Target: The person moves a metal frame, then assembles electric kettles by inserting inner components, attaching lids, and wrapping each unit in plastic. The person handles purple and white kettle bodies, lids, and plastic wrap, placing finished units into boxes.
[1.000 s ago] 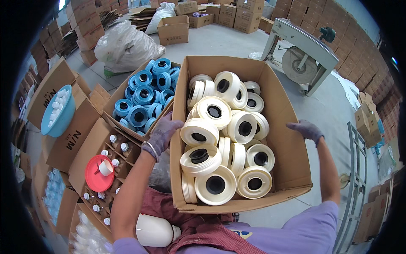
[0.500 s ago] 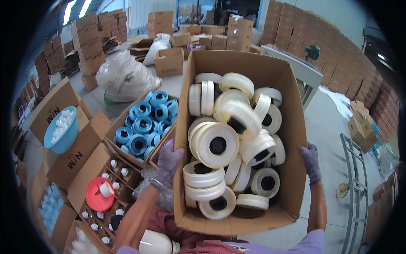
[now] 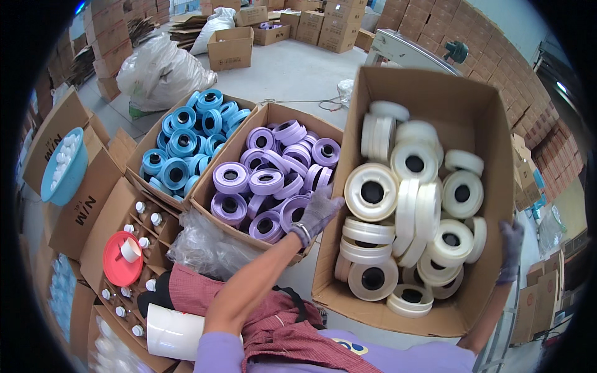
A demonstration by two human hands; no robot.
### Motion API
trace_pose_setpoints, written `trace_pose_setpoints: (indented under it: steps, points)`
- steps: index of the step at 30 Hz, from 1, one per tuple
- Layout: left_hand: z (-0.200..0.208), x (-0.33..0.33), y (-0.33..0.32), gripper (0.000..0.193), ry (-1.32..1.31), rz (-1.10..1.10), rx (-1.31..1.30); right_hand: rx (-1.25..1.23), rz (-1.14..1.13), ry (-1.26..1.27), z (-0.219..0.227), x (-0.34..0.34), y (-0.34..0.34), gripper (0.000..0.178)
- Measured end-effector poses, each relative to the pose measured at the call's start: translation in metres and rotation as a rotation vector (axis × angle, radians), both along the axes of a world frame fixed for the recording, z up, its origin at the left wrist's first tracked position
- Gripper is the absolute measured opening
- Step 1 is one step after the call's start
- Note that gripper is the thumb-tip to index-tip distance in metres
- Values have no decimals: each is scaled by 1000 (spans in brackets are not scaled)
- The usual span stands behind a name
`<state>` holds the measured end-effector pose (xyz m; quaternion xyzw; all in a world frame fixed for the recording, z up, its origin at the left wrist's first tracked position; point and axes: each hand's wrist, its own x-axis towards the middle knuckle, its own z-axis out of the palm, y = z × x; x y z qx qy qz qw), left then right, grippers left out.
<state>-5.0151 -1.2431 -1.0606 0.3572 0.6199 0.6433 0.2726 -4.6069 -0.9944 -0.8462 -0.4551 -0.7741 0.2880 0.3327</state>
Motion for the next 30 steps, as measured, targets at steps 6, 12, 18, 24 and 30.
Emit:
trace_pose_setpoints:
  steps: [6,12,18,24,30]
  points:
    - [-103,31,14,31,-21,159,-255,-76,-101,-35,-210,54,28,19]
    - [-140,23,12,14,524,197,-410,-448,-188,298,-451,15,-23,31]
    - [-134,22,13,22,627,-53,-325,-608,-51,129,-489,-1,-27,45]
    - [-50,13,-39,30,693,-490,-439,-340,-245,-162,-510,5,-20,63]
    - [71,-34,-143,32,730,-416,-466,55,239,-376,-448,-133,-32,81]
